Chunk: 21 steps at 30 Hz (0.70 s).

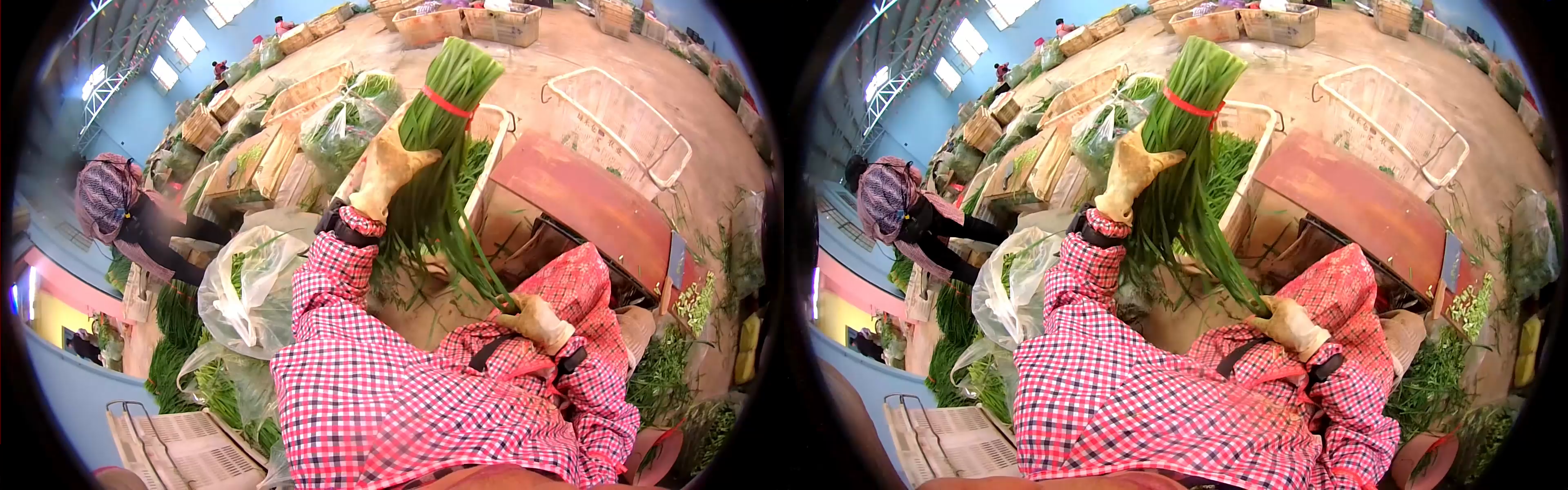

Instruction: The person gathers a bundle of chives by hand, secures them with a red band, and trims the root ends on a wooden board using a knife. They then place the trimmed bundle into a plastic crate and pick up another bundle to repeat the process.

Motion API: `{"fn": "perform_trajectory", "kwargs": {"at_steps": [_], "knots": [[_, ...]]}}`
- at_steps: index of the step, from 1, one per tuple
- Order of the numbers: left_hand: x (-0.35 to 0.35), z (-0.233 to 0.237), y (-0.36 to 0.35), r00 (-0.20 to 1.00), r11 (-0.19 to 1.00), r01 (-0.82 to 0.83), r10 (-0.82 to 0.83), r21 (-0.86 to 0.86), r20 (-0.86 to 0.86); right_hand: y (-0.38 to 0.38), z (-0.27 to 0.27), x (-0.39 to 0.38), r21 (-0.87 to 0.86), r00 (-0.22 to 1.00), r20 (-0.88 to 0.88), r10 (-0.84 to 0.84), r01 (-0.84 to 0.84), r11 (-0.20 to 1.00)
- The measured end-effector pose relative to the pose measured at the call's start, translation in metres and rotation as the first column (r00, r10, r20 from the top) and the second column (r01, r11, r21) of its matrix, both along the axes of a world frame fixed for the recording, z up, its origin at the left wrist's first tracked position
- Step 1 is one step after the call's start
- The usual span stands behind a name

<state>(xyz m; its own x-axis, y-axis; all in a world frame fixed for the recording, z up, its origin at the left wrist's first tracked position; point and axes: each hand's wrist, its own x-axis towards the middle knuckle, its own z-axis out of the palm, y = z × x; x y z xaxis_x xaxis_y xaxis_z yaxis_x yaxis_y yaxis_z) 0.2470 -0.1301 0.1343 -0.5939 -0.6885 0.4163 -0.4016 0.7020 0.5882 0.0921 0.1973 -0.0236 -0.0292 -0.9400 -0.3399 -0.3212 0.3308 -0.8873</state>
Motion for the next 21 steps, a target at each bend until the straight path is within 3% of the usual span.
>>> {"fn": "perform_trajectory", "kwargs": {"at_steps": [3,6,7,10,12,13,15,17,19,20,21], "knots": [[0.008,0.005,0.007,0.943,0.952,-0.217,0.262,-0.215,0.205,0.008,0.004,-0.006,0.045,0.999,0.043,0.008,-0.01,0.999],[0.018,-0.008,0.002,0.914,0.889,-0.196,0.318,-0.414,0.251,0.013,0.005,-0.011,0.063,0.99,0.094,-0.104,0.098,0.993],[0.021,-0.012,0.0,0.91,0.864,-0.177,0.326,-0.471,0.255,0.013,0.004,-0.015,0.024,0.996,0.011,-0.087,0.087,0.996],[0.027,-0.022,-0.002,0.873,0.82,-0.147,0.371,-0.553,0.317,0.011,0.008,-0.021,-0.015,0.979,0.016,-0.201,0.201,0.979],[0.033,-0.028,-0.005,0.877,0.794,-0.116,0.363,-0.597,0.313,0.006,-0.014,-0.031,-0.218,0.981,-0.025,-0.195,0.185,0.958],[0.036,-0.029,-0.006,0.898,0.795,-0.098,0.329,-0.598,0.291,0.004,-0.009,-0.031,-0.308,0.98,-0.047,-0.193,0.169,0.936],[0.035,-0.026,-0.004,0.873,0.869,-0.196,0.366,-0.455,0.322,0.0,0.019,-0.034,0.124,0.929,0.046,-0.367,0.359,0.925],[0.045,-0.024,-0.022,0.861,0.916,-0.204,0.336,-0.346,0.382,0.009,0.003,-0.045,-0.197,0.917,0.013,-0.398,0.393,0.898],[0.048,-0.007,-0.027,0.738,0.909,-0.279,0.409,-0.309,0.537,0.011,0.025,-0.058,-0.169,0.891,-0.105,-0.441,0.422,0.891],[0.054,-0.004,-0.035,0.682,0.904,-0.275,0.424,-0.328,0.596,0.012,0.046,-0.063,-0.039,0.881,-0.123,-0.456,0.455,0.89],[0.054,0.005,-0.038,0.608,0.897,-0.327,0.44,-0.296,0.661,0.016,0.04,-0.071,-0.049,0.875,-0.091,-0.475,0.473,0.88]]}}
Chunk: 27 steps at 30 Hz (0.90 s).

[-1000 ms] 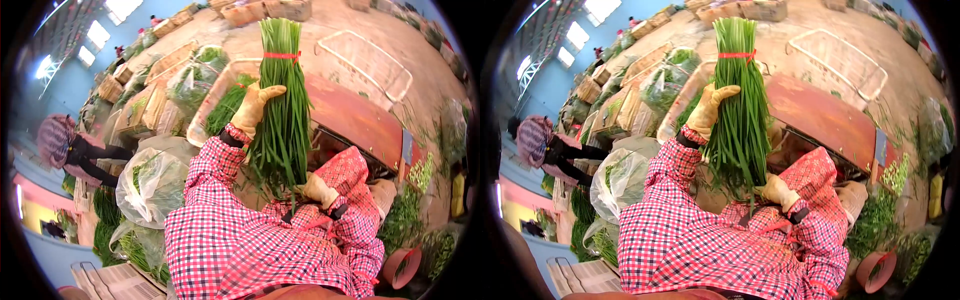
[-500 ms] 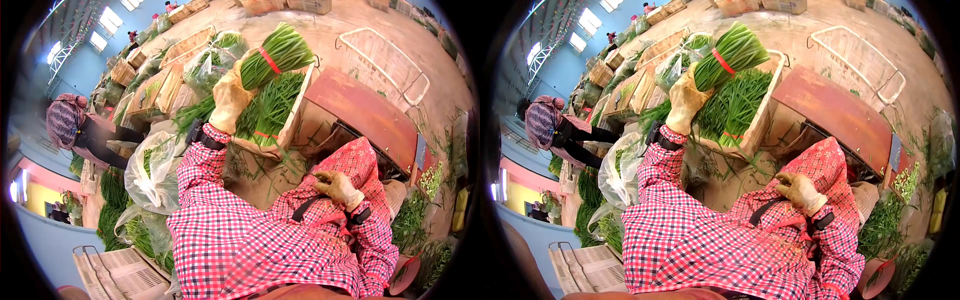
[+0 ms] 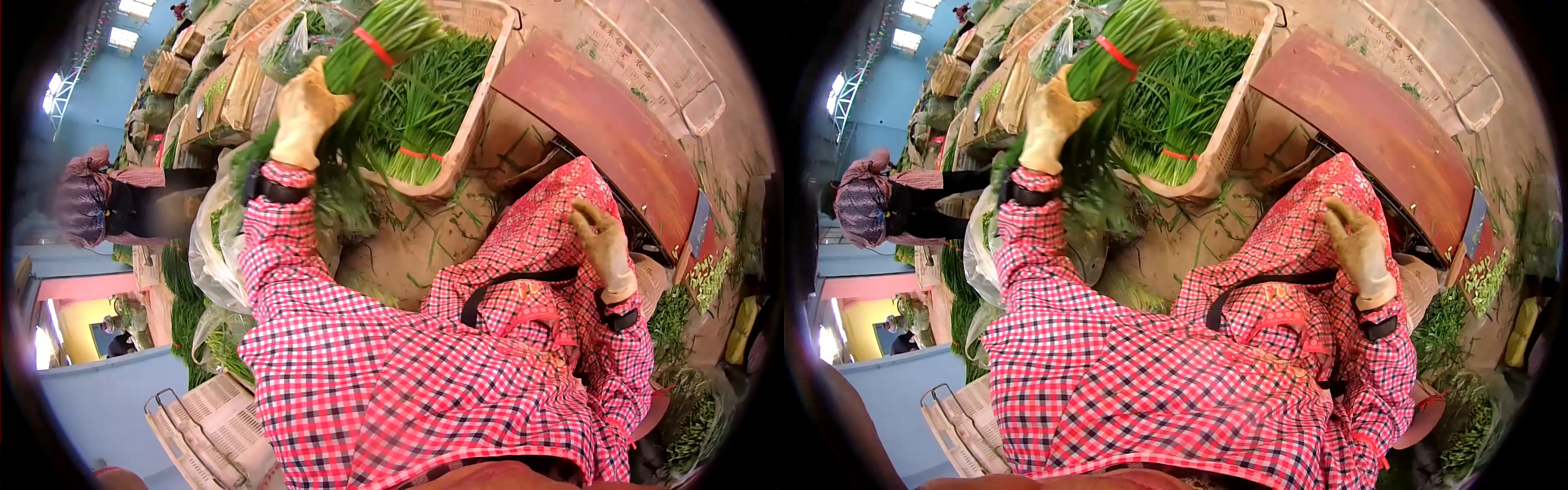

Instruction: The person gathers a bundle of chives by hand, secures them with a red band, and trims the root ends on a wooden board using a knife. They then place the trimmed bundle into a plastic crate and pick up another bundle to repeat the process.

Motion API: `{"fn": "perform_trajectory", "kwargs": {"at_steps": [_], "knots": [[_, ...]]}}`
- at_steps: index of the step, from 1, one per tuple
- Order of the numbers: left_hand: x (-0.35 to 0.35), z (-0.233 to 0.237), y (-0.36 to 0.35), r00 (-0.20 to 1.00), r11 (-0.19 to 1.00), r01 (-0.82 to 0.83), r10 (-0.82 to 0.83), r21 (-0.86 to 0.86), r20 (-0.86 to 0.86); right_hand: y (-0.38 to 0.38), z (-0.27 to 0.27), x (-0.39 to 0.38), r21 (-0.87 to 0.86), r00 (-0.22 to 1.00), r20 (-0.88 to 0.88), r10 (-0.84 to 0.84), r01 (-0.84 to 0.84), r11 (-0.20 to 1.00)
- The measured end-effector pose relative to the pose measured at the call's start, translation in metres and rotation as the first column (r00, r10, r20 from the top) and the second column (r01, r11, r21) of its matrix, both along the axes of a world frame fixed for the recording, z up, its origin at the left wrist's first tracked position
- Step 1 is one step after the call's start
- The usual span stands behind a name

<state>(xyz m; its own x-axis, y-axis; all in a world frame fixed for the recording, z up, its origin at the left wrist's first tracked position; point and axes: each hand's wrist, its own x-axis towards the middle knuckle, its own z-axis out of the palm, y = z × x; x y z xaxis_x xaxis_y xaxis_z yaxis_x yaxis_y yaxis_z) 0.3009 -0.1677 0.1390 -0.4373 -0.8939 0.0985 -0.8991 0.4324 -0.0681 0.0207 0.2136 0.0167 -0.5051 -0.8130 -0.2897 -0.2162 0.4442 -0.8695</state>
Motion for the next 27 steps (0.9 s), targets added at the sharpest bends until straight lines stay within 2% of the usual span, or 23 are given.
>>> {"fn": "perform_trajectory", "kwargs": {"at_steps": [2,3,4,7,10,11,12,14,15,18,21,24,25,27], "knots": [[0.019,0.012,-0.011,0.993,0.999,-0.033,0.033,-0.008,0.111,0.018,-0.01,-0.014,-0.045,0.998,0.043,-0.035,0.037,0.998],[0.022,0.018,-0.013,0.988,0.999,-0.036,0.038,-0.011,0.148,0.02,-0.002,-0.019,-0.014,0.999,0.026,-0.044,0.045,0.999],[0.032,0.016,-0.02,0.975,0.995,0.038,-0.018,-0.087,0.221,0.022,-0.003,-0.024,-0.01,0.997,0.053,-0.055,0.056,0.998],[0.044,0.022,-0.024,0.98,0.994,0.027,-0.006,-0.101,0.197,0.019,0.0,-0.039,-0.002,0.99,0.132,-0.049,0.05,0.999],[0.052,0.015,-0.027,0.997,0.987,0.016,-0.003,-0.158,0.082,0.002,0.004,-0.03,-0.09,0.997,0.074,-0.026,0.033,0.995],[0.049,0.013,-0.029,0.998,0.988,-0.027,0.035,-0.153,0.053,-0.008,0.008,-0.027,-0.103,0.983,0.176,-0.052,0.071,0.992],[0.046,0.013,-0.027,0.999,0.99,-0.028,0.024,-0.135,-0.033,-0.022,0.014,-0.023,-0.162,0.994,0.113,0.013,0.005,0.987],[0.051,-0.007,-0.041,0.967,0.985,0.071,-0.107,-0.158,-0.232,-0.052,0.03,-0.017,-0.25,0.993,-0.024,0.115,-0.117,0.961],[0.046,-0.006,-0.042,0.95,0.984,0.086,-0.128,-0.155,-0.284,-0.066,0.04,-0.016,-0.23,0.977,-0.131,0.171,-0.198,0.953],[0.031,-0.006,-0.03,0.894,0.982,0.127,-0.176,-0.143,-0.412,-0.102,0.072,0.002,-0.224,0.942,-0.285,0.176,-0.244,0.944],[0.0,0.004,-0.014,0.87,0.983,0.121,-0.173,-0.14,-0.463,-0.141,0.093,0.007,-0.346,0.967,-0.207,0.148,-0.214,0.914],[-0.011,0.0,-0.014,0.831,0.937,0.261,-0.34,-0.23,-0.44,-0.167,0.098,-0.024,-0.5,0.944,-0.279,0.178,-0.301,0.812],[-0.022,0.009,0.001,0.79,0.947,0.267,-0.322,-0.181,-0.521,-0.168,0.106,-0.035,-0.482,0.959,-0.175,0.224,-0.282,0.829],[-0.034,0.036,0.03,0.659,0.882,0.453,-0.431,-0.132,-0.617,-0.168,0.126,-0.06,-0.441,0.952,0.048,0.301,-0.25,0.862]]}}
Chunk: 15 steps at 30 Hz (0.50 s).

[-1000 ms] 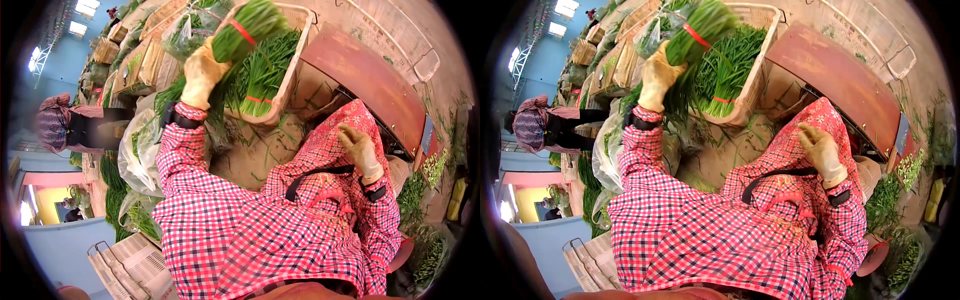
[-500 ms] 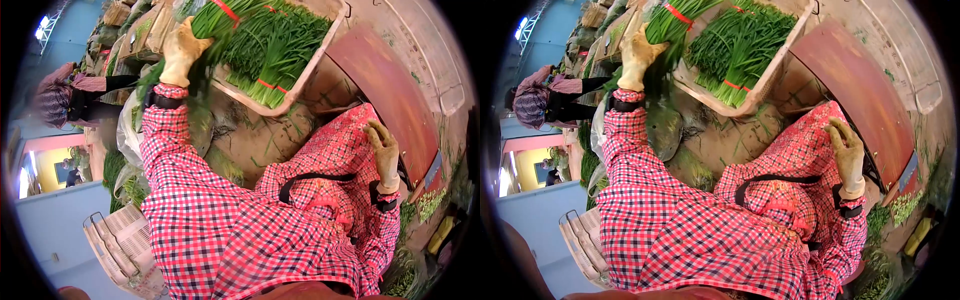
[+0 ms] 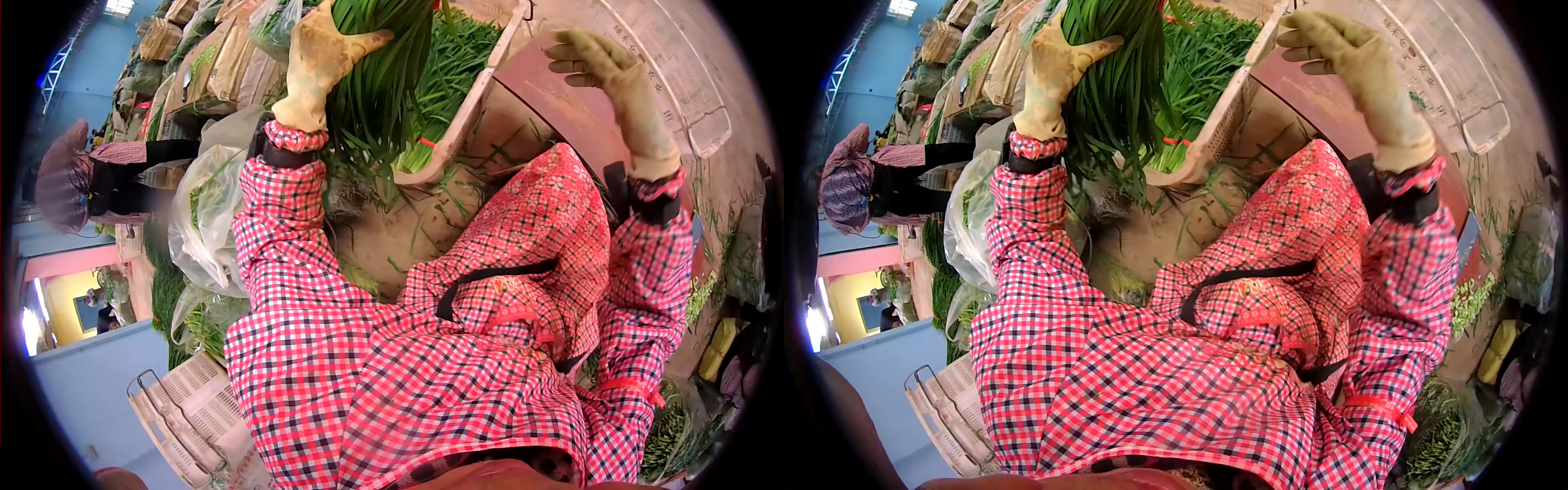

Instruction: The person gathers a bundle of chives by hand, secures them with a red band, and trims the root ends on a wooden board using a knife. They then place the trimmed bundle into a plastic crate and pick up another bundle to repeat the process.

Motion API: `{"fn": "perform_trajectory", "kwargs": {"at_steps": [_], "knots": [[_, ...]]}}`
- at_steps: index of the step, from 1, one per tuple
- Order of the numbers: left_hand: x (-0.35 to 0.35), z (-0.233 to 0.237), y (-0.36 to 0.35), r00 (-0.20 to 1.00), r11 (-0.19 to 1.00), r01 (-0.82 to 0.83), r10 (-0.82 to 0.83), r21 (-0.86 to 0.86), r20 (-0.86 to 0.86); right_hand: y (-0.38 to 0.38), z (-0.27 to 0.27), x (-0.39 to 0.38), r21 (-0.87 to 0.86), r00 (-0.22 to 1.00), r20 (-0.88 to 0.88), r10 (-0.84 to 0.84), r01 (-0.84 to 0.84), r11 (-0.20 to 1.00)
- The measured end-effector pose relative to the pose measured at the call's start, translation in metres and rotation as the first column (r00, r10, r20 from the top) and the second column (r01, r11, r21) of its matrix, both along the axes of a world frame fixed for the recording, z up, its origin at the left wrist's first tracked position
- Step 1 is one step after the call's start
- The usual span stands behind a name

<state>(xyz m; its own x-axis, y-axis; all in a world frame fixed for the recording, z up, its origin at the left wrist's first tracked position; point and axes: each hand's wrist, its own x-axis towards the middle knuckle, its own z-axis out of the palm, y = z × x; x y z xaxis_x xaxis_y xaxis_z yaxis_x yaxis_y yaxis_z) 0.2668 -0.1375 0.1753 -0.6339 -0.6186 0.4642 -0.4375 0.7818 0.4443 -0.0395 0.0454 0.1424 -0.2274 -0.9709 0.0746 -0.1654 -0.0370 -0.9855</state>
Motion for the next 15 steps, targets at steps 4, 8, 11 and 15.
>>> {"fn": "perform_trajectory", "kwargs": {"at_steps": [4,8,11,15], "knots": [[-0.013,0.007,0.005,0.966,0.961,0.254,-0.247,0.107,-0.076,-0.003,-0.013,-0.055,0.275,0.962,0.145,0.231,-0.264,0.925],[-0.024,0.021,0.017,0.959,0.974,0.228,-0.227,0.014,0.171,0.003,-0.061,-0.084,0.037,0.646,0.378,0.663,-0.726,0.686],[-0.035,0.022,0.024,0.888,0.861,0.404,-0.45,0.308,0.092,0.003,-0.094,-0.074,0.078,0.517,0.643,0.565,-0.778,0.623],[-0.047,0.017,0.032,0.676,0.729,0.65,-0.684,0.215,0.275,0.013,-0.103,-0.012,-0.036,0.26,0.895,0.362,-0.768,0.64]]}}
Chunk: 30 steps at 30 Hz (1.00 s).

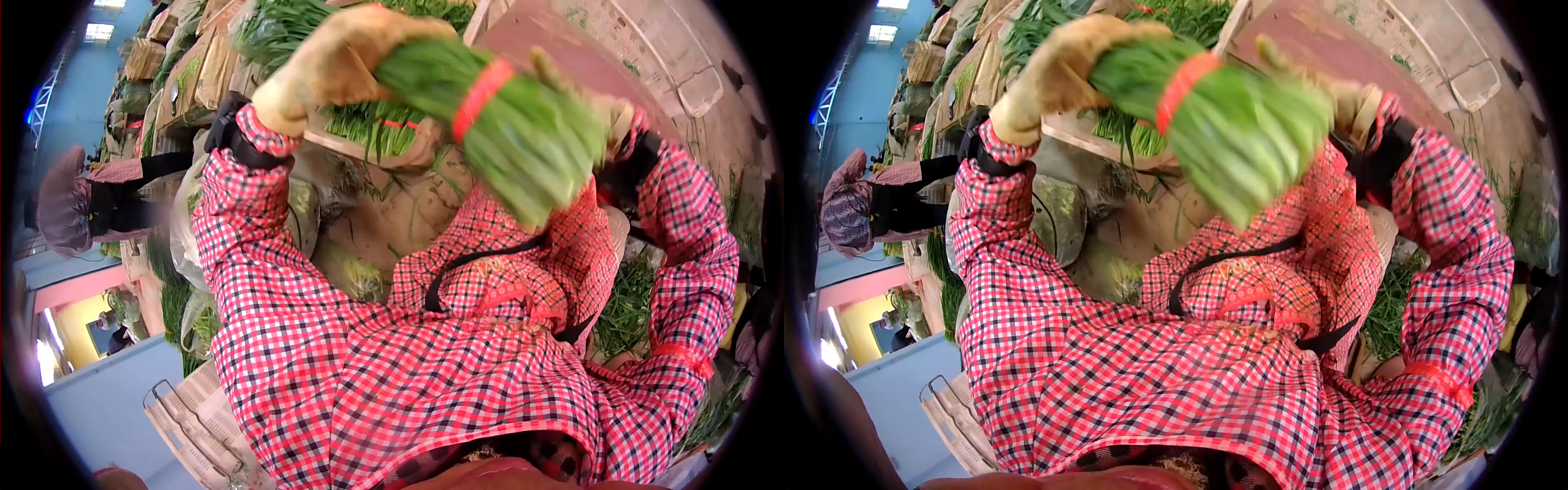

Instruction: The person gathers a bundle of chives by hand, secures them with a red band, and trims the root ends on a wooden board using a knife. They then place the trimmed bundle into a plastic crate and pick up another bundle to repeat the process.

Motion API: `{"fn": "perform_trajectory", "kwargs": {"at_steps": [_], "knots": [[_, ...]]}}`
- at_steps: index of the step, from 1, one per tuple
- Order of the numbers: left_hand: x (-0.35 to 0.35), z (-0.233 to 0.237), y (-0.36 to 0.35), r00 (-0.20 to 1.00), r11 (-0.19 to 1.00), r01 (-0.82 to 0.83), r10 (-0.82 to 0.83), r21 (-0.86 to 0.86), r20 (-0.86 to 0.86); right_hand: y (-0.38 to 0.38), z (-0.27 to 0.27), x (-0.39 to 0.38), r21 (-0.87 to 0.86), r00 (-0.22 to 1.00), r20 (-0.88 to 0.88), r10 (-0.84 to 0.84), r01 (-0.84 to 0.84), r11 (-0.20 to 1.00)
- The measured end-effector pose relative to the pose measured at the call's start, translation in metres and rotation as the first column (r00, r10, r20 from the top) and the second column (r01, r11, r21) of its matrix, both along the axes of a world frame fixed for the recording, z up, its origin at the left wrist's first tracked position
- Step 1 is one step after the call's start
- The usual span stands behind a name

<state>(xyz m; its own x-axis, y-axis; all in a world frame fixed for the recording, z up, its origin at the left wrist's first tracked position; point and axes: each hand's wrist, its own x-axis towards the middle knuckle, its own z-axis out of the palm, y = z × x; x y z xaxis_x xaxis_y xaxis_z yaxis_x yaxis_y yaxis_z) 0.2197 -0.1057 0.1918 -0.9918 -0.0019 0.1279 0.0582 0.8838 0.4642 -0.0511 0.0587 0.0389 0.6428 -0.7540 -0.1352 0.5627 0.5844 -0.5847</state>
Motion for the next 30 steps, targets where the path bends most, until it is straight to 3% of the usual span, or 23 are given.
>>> {"fn": "perform_trajectory", "kwargs": {"at_steps": [3,5,6,8,9,10,11,13,15,16,17,18,20,22,23,24,25,26,27,29,30], "knots": [[-0.011,-0.002,0.005,0.957,0.936,0.289,-0.289,-0.202,0.032,0.019,0.017,0.036,0.05,0.956,-0.284,-0.071,0.089,0.995],[-0.017,-0.01,0.021,0.935,0.879,0.354,-0.328,-0.321,0.132,0.04,0.031,0.08,0.008,0.971,-0.18,-0.155,0.159,0.987],[-0.014,-0.018,0.021,0.931,0.856,0.361,-0.355,-0.369,0.087,0.051,0.033,0.094,-0.006,0.973,-0.124,-0.192,0.193,0.981],[-0.009,-0.012,0.036,0.959,0.805,0.282,-0.248,-0.522,0.137,0.061,0.025,0.103,0.076,0.977,-0.112,-0.181,0.19,0.979],[-0.004,-0.029,0.039,0.979,0.782,0.189,-0.194,-0.595,0.056,0.064,0.016,0.103,0.063,0.97,-0.144,-0.193,0.204,0.977],[0.0,-0.014,0.048,0.989,0.707,0.149,-0.105,-0.691,0.106,0.062,0.024,0.104,0.101,0.963,-0.142,-0.228,0.243,0.965],[0.009,-0.015,0.049,0.999,0.681,0.052,-0.046,-0.731,0.029,0.062,0.034,0.109,0.142,0.953,-0.14,-0.268,0.288,0.947],[0.037,-0.012,0.051,0.981,0.778,-0.188,0.126,-0.599,-0.145,0.063,0.03,0.108,0.208,0.929,-0.15,-0.34,0.365,0.907],[0.071,-0.024,0.054,0.854,0.864,-0.471,0.395,-0.179,-0.338,0.055,0.022,0.098,0.093,0.885,-0.246,-0.395,0.427,0.899],[0.084,-0.033,0.062,0.801,0.815,-0.572,0.58,0.097,-0.147,0.05,0.018,0.092,0.032,0.86,-0.29,-0.42,0.448,0.894],[0.094,-0.039,0.065,0.775,0.633,-0.613,0.598,0.473,0.204,0.042,0.01,0.086,-0.028,0.827,-0.352,-0.438,0.459,0.888],[0.089,-0.041,0.073,0.743,0.35,-0.637,0.517,0.687,0.425,0.035,0.015,0.085,-0.113,0.769,-0.405,-0.494,0.495,0.862],[0.09,-0.096,0.058,0.833,0.357,-0.496,0.452,0.791,0.318,0.014,0.027,0.086,-0.314,0.613,-0.552,-0.566,0.476,0.822],[0.062,-0.081,0.054,0.908,0.295,-0.277,0.392,0.914,0.149,-0.004,0.049,0.104,-0.421,0.569,-0.532,-0.627,0.464,0.779],[0.055,-0.072,0.047,0.828,0.439,-0.485,0.509,0.756,0.236,-0.015,0.065,0.109,-0.494,0.524,-0.516,-0.678,0.465,0.735],[0.047,-0.063,0.042,0.741,0.54,-0.639,0.623,0.548,0.25,-0.017,0.085,0.117,-0.391,0.589,-0.497,-0.637,0.504,0.77],[0.04,-0.059,0.037,0.732,0.587,-0.645,0.658,0.489,0.176,-0.024,0.094,0.121,-0.417,0.564,-0.525,-0.638,0.483,0.77],[0.037,-0.054,0.03,0.775,0.603,-0.537,0.629,0.59,0.062,-0.032,0.102,0.125,-0.441,0.538,-0.551,-0.638,0.461,0.77],[0.035,-0.048,0.024,0.798,0.609,-0.423,0.602,0.671,-0.044,-0.061,0.054,0.125,-0.472,0.642,-0.45,-0.622,0.42,0.775],[0.032,-0.042,0.014,0.815,0.585,-0.204,0.546,0.785,-0.195,-0.066,0.076,0.114,-0.657,0.395,-0.655,-0.644,0.124,0.744],[0.034,-0.046,0.014,0.812,0.566,-0.147,0.537,0.811,-0.228,-0.075,0.065,0.113,-0.824,0.377,-0.521,-0.766,0.013,0.567]]}}
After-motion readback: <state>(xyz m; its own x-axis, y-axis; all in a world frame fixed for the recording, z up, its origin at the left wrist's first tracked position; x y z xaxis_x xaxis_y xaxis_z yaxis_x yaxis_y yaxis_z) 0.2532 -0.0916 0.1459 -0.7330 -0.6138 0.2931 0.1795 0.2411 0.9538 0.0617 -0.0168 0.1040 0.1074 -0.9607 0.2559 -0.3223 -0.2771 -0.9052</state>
